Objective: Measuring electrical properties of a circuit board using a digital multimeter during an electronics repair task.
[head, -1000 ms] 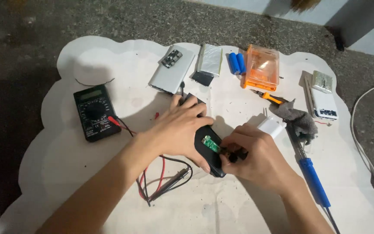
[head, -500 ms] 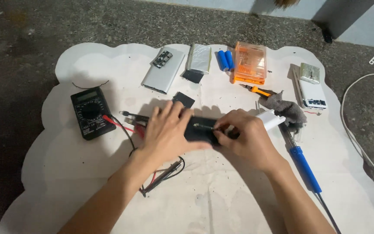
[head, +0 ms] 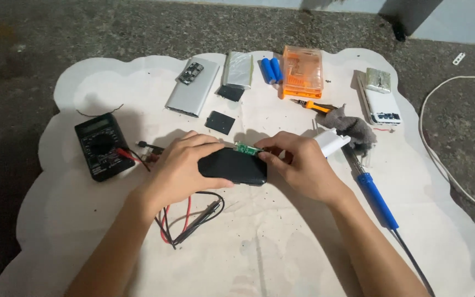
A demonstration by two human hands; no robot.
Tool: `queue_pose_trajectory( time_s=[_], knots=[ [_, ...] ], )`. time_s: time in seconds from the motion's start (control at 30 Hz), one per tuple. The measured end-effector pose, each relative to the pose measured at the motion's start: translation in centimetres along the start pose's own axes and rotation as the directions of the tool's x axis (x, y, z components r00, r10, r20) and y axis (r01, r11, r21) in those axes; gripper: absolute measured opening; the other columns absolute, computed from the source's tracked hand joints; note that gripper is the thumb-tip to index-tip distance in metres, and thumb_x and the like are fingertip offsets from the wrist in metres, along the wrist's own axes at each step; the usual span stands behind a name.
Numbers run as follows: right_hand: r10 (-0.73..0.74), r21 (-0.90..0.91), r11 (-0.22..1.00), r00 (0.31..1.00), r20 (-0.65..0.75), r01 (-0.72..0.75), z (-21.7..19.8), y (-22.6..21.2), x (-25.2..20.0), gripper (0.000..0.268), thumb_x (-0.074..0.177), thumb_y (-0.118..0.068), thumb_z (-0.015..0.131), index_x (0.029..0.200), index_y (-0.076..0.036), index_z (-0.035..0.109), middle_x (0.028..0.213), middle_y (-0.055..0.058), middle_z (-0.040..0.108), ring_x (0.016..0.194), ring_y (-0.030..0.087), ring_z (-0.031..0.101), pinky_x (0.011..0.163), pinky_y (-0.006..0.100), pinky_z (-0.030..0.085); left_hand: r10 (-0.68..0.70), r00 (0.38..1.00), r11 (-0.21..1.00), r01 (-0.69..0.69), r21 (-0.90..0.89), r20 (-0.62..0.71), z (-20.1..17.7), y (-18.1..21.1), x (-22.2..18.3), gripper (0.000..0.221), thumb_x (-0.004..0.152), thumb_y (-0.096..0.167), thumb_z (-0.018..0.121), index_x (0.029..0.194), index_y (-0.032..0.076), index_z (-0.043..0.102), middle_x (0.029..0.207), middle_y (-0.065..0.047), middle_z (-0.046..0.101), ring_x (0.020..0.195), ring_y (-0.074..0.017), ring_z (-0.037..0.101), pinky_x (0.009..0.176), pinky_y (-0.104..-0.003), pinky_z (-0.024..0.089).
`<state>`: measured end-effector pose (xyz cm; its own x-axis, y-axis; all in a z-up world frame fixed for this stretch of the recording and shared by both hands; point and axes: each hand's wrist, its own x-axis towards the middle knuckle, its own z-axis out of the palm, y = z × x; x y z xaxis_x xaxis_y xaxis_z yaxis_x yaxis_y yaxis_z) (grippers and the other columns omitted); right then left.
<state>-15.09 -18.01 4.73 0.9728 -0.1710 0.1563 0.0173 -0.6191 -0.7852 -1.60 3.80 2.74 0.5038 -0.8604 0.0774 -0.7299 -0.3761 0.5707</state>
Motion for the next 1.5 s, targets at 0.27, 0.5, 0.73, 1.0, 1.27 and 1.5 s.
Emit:
queue_pose_trajectory(
  time_s=[0.27, 0.5, 0.73, 1.0, 1.27, 1.5],
  knots=[
    [0.017, 0.008, 1.0, 1.0, -0.002, -0.017, 0.3, 0.2, 0.2, 0.022, 0.088, -0.004, 0.073, 0.108, -0.003, 0.079, 0.08, 0.018, 0.076, 0.074, 0.026, 0.072, 0.06, 0.034, 0.057, 0.223, 0.949, 0.968, -0.244, -0.067, -0.224, 2.1, -2.2, 0.2, 0.067, 0.069, 0.037, 0.095, 0.123, 0.006, 0.073, 0.124, -0.01, 0.072, 0.128, -0.0306, 0.059, 0.106, -0.044, 0.045],
    [0.084, 0.022, 0.996, 0.996, 0.03, -0.085, -0.1, -0.8, 0.2, 0.023, 0.085, -0.003, 0.073, 0.107, -0.004, 0.08, 0.078, 0.017, 0.076, 0.072, 0.025, 0.072, 0.058, 0.035, 0.057, 0.23, 0.95, 0.944, -0.27, -0.188, -0.21, 1.6, -1.7, -0.1, 0.061, 0.078, 0.024, 0.09, 0.132, 0.009, 0.066, 0.123, -0.013, 0.072, 0.128, -0.0326, 0.061, 0.106, -0.049, 0.047],
    [0.077, 0.055, 0.996, 0.997, -0.026, -0.075, 0.4, -0.3, 0.2, 0.021, 0.086, -0.005, 0.075, 0.106, -0.004, 0.081, 0.079, 0.016, 0.077, 0.07, 0.023, 0.073, 0.055, 0.029, 0.055, 0.307, 0.914, 0.938, -0.338, -0.079, -0.265, 1.6, -1.1, -0.3, 0.045, 0.082, 0.022, 0.087, 0.123, 0.009, 0.072, 0.117, -0.014, 0.076, 0.119, -0.0325, 0.067, 0.101, -0.048, 0.051],
    [0.245, 0.342, 0.921, 0.959, -0.14, -0.186, 1.1, -0.8, -0.5, 0.019, 0.09, 0.002, 0.072, 0.108, 0.006, 0.077, 0.086, 0.018, 0.075, 0.071, 0.022, 0.073, 0.068, 0.035, 0.066, 0.493, 0.642, 0.861, -0.457, 0.223, -0.587, 2.3, -0.3, -0.1, 0.024, 0.092, 0.011, 0.079, 0.116, 0.011, 0.078, 0.114, -0.007, 0.079, 0.107, -0.0252, 0.075, 0.102, -0.041, 0.057],
    [0.375, 0.435, 0.869, 0.89, -0.26, -0.239, 2.0, 1.1, -0.7, 0.021, 0.084, 0.003, 0.081, 0.104, 0.008, 0.075, 0.087, 0.018, 0.074, 0.08, 0.022, 0.075, 0.076, 0.035, 0.066, 0.418, 0.689, 0.865, -0.5, 0.029, -0.592, 2.1, -0.6, 0.0, 0.014, 0.087, 0.006, 0.081, 0.101, 0.009, 0.081, 0.11, -0.01, 0.078, 0.111, -0.03, 0.071, 0.102, -0.044, 0.056],
    [0.454, 0.533, 0.796, 0.866, -0.211, -0.287, 2.3, -0.7, -0.5, 0.022, 0.07, 0.011, 0.087, 0.09, 0.007, 0.079, 0.081, 0.018, 0.073, 0.073, 0.017, 0.066, 0.068, 0.03, 0.059, 0.2, 0.93, 0.923, -0.284, -0.258, -0.309, 0.7, -2.8, -0.7, 0.089, 0.063, 0.027, 0.099, 0.14, 0.005, 0.061, 0.136, -0.023, 0.066, 0.131, -0.0457, 0.057, 0.111, -0.059, 0.043]
  ],
)
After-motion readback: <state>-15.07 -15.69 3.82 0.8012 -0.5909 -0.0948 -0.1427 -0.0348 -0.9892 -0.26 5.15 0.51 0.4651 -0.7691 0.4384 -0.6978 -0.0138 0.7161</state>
